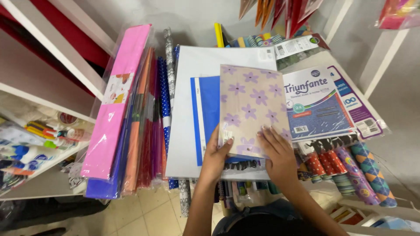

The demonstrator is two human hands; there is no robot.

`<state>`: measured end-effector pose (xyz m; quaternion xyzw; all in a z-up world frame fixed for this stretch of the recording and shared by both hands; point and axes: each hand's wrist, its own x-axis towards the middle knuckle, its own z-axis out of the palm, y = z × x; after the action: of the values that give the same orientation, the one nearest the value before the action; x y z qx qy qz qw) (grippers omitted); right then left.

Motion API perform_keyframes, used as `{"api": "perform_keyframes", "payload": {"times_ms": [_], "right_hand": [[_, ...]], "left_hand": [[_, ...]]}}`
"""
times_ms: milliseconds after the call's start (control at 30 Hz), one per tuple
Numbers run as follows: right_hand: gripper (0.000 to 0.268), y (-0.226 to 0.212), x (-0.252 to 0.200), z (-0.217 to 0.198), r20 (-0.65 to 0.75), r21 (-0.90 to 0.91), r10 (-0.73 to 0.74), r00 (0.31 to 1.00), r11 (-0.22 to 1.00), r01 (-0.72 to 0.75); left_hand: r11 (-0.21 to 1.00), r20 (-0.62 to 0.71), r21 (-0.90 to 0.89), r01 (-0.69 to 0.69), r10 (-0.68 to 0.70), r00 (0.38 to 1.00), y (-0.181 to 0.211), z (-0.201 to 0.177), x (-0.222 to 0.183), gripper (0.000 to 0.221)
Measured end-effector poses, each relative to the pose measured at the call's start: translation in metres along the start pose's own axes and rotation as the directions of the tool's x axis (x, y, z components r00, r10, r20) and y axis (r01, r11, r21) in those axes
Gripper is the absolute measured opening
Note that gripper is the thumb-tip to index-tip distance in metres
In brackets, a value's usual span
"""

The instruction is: Organizing and inspecting various stationery supplies like folders, notebooks, and plastic sleeves on store shelves

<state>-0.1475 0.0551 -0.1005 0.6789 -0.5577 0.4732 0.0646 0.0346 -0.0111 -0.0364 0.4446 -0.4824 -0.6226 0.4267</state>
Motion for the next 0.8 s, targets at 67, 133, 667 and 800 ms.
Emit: {"api": "perform_keyframes", "payload": {"times_ms": [67, 133, 667, 800], "right_hand": [[0.054, -0.002, 0.001, 0.000, 0.054, 0.002, 0.016, 0.998, 1.000, -0.016], [0.057, -0.002, -0.003, 0.003, 0.108, -0.005, 0.033, 0.994, 0.999, -0.032], [0.071, -0.024, 0.004, 0.011, 0.256, -0.041, 0.072, 0.964, 0.997, -0.063], [0.070, -0.036, 0.012, 0.003, 0.276, -0.033, 0.079, 0.958, 0.997, -0.073]], "left_hand": [[0.999, 0.008, 0.029, 0.021, -0.022, 1.000, 0.003, -0.005, -0.006, 0.070], [0.998, 0.022, 0.053, 0.044, -0.045, 0.999, 0.009, -0.006, -0.013, 0.071], [0.996, 0.093, 0.054, -0.067, 0.062, 0.994, 0.007, -0.009, -0.025, 0.067], [0.998, 0.107, 0.025, -0.064, 0.061, 0.992, 0.007, -0.006, -0.026, 0.068]]}}
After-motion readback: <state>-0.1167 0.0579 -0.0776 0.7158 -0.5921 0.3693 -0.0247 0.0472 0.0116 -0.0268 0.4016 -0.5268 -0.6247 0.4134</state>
